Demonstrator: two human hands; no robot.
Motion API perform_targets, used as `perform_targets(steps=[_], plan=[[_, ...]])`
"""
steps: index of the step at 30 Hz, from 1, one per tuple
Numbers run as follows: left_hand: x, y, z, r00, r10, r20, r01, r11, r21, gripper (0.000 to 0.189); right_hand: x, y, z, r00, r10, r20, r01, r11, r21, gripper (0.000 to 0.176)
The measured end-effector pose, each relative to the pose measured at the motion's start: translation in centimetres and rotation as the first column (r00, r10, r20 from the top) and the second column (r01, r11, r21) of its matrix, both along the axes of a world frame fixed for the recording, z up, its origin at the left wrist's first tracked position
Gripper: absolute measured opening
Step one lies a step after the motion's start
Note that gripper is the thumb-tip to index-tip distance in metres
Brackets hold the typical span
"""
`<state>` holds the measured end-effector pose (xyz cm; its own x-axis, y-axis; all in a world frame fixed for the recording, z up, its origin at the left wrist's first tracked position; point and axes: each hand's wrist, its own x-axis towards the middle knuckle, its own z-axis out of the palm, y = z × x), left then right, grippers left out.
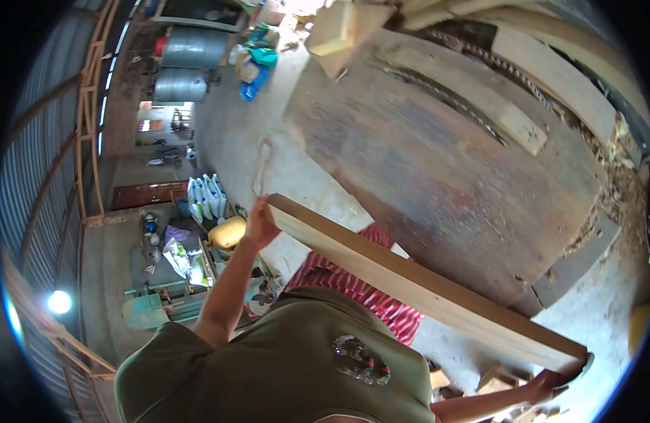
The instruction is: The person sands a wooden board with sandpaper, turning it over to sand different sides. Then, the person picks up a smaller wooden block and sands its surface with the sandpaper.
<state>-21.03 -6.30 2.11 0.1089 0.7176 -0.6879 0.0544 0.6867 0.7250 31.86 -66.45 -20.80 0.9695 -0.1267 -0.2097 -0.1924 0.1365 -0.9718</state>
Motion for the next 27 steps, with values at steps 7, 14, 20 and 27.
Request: perform_targets(steps=[7,14,20,27], plan=[[1.6,0.1,0.1,0.996,-0.005,-0.095,0.01,0.998,0.059,0.043,0.8,14.2,13.0,0.845,-0.451,-0.288,0.534,0.751,0.389,0.059],[2.6,4.8,-0.6,0.982,0.022,-0.188,0.011,0.984,0.177,0.049,0.2,16.3,13.8,0.839,-0.425,-0.34,0.544,0.684,0.486,0.054],[4.3,14.3,-3.2,0.919,-0.07,-0.389,0.156,0.969,0.193,0.055,0.2,15.3,9.7,0.908,-0.397,-0.132,0.41,0.781,0.471,0.05],[6.9,18.6,-6.4,0.896,-0.11,-0.43,0.241,0.934,0.263,0.052,-0.1,16.6,12.7,0.941,-0.322,-0.106,0.334,0.831,0.445,0.059]])
